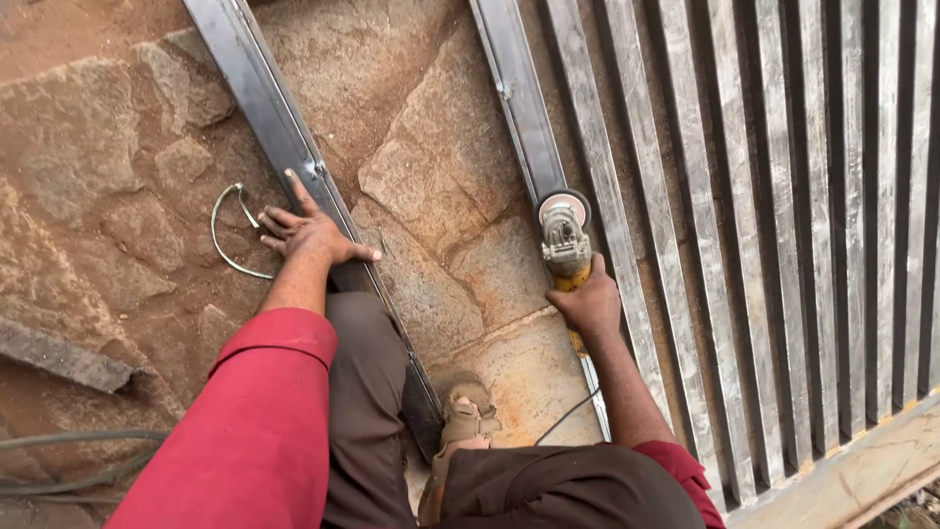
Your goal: Using an angle grinder to smooth welded joints and edges on a large metal gate frame.
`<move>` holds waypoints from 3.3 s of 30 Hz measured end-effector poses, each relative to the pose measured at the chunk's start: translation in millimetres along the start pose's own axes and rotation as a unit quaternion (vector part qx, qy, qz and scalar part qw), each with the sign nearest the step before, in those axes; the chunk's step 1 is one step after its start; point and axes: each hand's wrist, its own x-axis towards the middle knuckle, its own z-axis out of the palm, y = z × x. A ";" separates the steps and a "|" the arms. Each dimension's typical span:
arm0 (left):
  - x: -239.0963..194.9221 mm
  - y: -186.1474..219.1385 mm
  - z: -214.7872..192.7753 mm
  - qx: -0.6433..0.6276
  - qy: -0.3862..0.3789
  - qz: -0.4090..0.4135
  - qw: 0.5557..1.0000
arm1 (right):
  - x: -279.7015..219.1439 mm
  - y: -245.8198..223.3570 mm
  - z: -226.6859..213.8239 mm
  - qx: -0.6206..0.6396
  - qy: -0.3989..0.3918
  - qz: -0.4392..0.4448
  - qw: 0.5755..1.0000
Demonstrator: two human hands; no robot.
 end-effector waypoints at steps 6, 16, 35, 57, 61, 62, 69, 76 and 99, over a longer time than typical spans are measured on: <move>-0.8 0.7 -2.6 -0.007 -0.005 -0.005 1.000 | 3.4 -4.1 5.6 -0.010 0.021 0.021 1.000; 7.2 -0.7 0.7 -0.003 -0.007 -0.006 1.000 | 1.1 10.0 0.7 -0.025 -0.018 0.048 0.998; 0.6 -2.4 -2.8 -0.011 -0.010 -0.004 1.000 | 80.7 -43.5 -27.5 0.037 0.021 -0.052 0.998; -10.7 0.0 -6.8 -0.008 -0.023 -0.013 1.000 | 157.6 -137.0 -57.4 -0.003 -0.027 -0.138 0.990; -11.0 -0.6 -8.7 -0.011 -0.022 -0.014 1.000 | 157.8 -143.4 -57.7 -0.015 -0.018 -0.159 0.987; -11.4 0.2 -9.9 -0.012 -0.021 -0.014 1.000 | 157.6 -144.4 -58.9 -0.015 -0.017 -0.160 0.987; -12.6 1.0 -7.5 -0.013 -0.021 -0.012 1.000 | 156.4 -134.6 -61.5 -0.049 -0.007 -0.156 0.986; -7.0 -1.0 -3.0 -0.008 -0.024 -0.016 1.000 | 165.1 -133.7 -53.4 -0.046 -0.005 -0.127 0.991; -9.6 -0.7 -10.7 -0.011 -0.030 -0.006 0.999 | 162.8 -131.0 -44.9 0.023 -0.002 -0.185 0.983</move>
